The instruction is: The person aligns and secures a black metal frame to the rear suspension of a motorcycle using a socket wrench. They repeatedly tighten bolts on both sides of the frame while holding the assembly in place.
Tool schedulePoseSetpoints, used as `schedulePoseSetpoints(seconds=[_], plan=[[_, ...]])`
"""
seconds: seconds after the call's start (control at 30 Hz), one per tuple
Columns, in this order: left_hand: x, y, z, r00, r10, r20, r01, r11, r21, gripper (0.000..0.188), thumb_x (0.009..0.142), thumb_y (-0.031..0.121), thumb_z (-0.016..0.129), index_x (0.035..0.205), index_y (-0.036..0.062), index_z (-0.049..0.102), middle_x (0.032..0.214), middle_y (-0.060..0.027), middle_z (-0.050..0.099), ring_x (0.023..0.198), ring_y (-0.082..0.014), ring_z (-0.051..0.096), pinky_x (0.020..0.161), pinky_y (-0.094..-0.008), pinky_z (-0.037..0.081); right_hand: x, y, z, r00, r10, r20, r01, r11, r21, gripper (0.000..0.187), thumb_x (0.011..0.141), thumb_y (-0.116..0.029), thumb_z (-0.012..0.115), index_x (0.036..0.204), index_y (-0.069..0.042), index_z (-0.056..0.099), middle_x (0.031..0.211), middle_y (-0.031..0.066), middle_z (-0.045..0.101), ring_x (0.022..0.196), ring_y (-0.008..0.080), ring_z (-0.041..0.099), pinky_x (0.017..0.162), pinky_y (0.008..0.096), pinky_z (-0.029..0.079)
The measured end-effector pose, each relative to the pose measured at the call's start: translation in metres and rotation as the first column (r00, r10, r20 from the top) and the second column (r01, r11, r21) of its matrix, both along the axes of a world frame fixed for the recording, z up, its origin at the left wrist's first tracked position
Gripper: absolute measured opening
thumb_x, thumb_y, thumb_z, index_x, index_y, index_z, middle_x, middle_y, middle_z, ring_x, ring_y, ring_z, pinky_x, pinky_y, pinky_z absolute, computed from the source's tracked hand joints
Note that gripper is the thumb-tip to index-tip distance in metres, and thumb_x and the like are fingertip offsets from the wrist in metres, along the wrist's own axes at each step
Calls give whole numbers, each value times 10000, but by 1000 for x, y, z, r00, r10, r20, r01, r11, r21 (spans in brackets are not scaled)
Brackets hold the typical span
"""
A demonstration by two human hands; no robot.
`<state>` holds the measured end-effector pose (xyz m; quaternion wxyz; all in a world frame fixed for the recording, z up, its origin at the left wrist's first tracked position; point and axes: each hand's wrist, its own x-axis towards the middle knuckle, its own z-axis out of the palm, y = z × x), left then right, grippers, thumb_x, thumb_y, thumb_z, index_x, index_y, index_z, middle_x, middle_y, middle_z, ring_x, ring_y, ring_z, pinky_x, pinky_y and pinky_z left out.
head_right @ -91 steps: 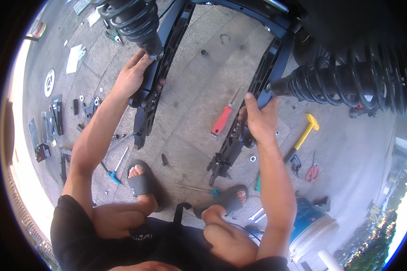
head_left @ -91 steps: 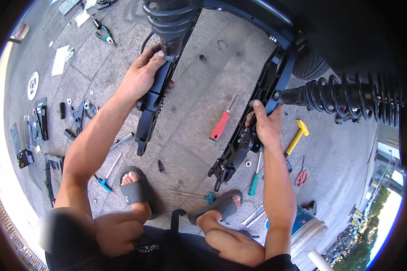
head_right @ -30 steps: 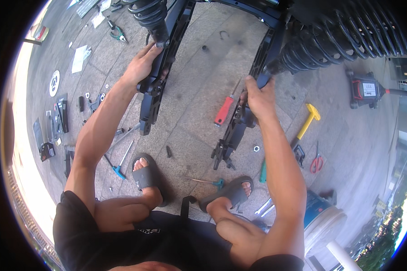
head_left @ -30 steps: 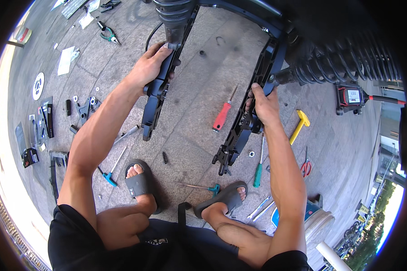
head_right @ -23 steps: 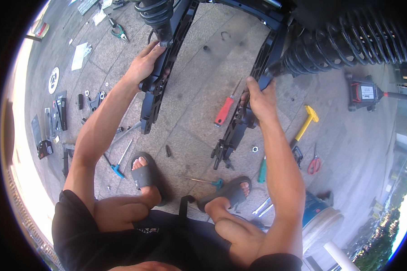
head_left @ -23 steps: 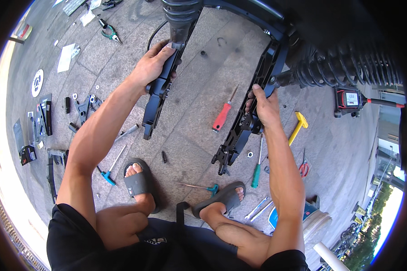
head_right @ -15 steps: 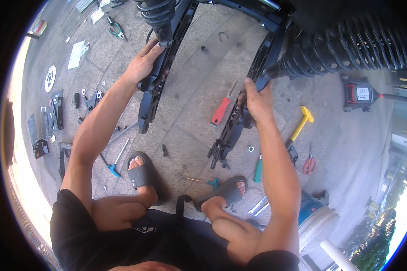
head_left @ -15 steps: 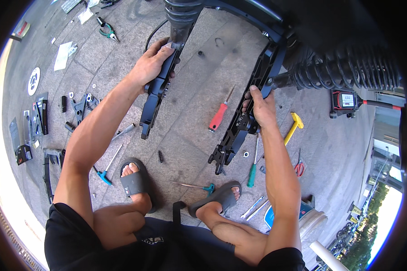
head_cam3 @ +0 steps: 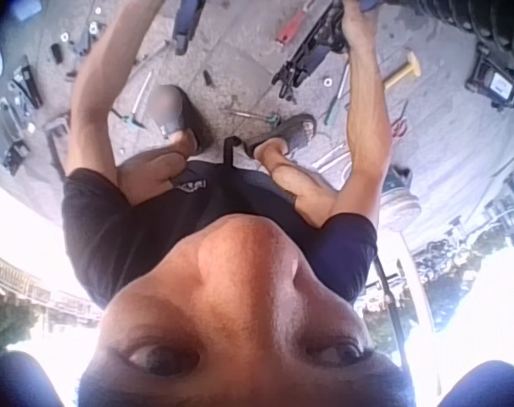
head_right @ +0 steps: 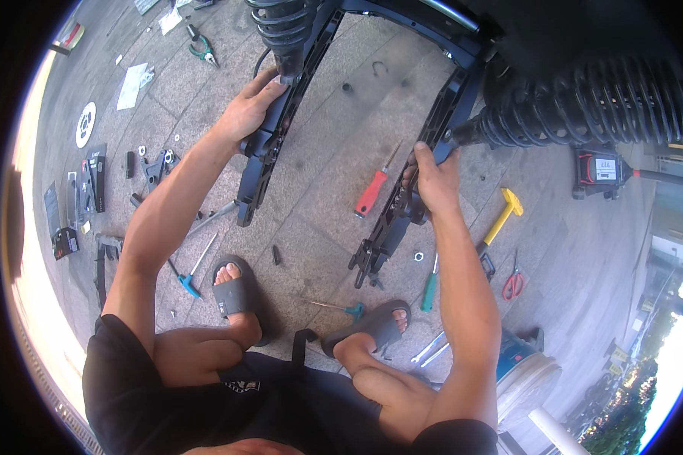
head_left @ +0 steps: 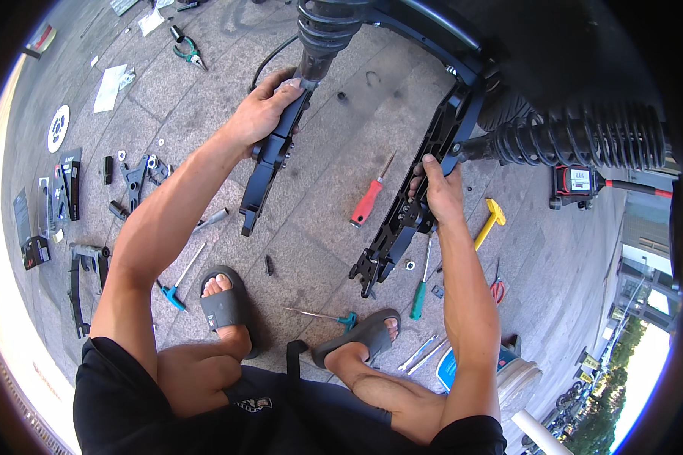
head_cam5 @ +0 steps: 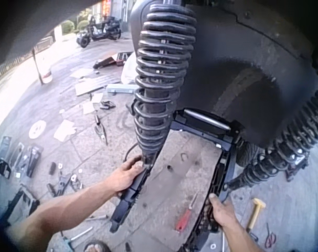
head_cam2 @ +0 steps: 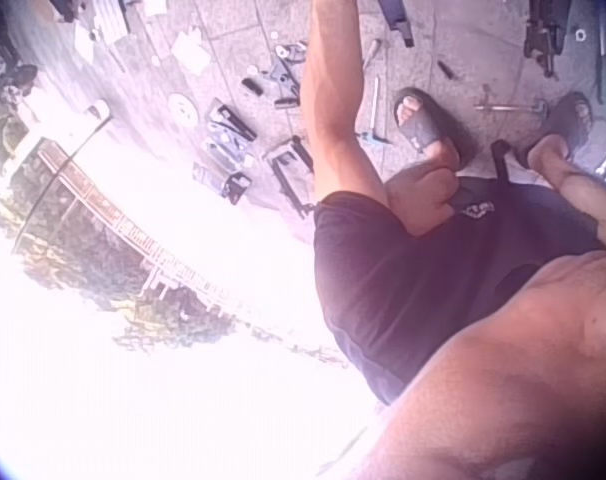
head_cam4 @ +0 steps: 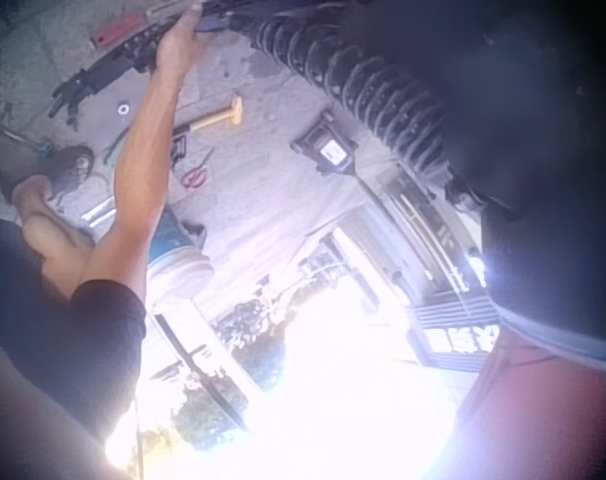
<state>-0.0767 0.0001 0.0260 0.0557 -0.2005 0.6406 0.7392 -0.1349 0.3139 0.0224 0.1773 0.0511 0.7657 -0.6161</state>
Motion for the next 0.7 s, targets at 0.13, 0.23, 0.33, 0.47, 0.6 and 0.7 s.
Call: schedulePoseSetpoints(seconds=[0.13,0.23,0.33,0.47,0.6,0.7], plan=[[0,-1,-4,999,0,-42,-1,1000,-19,586,983,385,578,1468,117,388,972,-50,644,673,-84,559,546,-255,492,0,0,0,1000,-8,6,8,1000,6,264,942,-178,607,1048,-44,406,773,74,560,545,148,594,469,304,520],[0,0,-3,999,2,-52,-4,1000,-27,582,985,386,576,1465,115,392,965,-46,648,674,-81,554,543,-249,485,0,0,-1,1000,-7,2,7,1000,8,268,940,-182,613,1047,-45,410,770,74,564,544,147,596,467,303,519],[0,0,-1,999,-1,-37,-1,999,-34,576,987,384,571,1464,114,393,959,-45,649,671,-82,553,543,-247,483,-2,1,-2,1000,12,1,-12,1000,19,280,937,-187,618,1055,-44,409,766,74,568,541,147,597,464,300,517],[0,0,1,1000,-3,-9,3,999,-45,570,989,369,566,1465,110,390,962,-46,650,675,-79,558,548,-243,484,-2,2,-3,1000,7,-5,-7,1000,18,294,932,-189,624,1064,-38,409,754,73,571,532,149,597,462,301,517],[-1,0,0,1000,8,-19,-9,997,-77,570,990,355,563,1470,104,385,979,-48,651,689,-78,564,557,-241,483,-1,2,-6,1000,-9,-21,10,1000,29,300,929,-191,629,1059,-35,409,752,75,572,530,153,597,462,308,517],[-1,-1,0,1000,6,-9,-7,996,-91,574,990,355,563,1473,101,384,992,-47,653,739,-81,577,607,-243,489,-2,2,-7,1000,-10,-20,11,999,35,302,932,-194,627,1058,-36,403,759,77,573,535,155,598,465,309,515]])
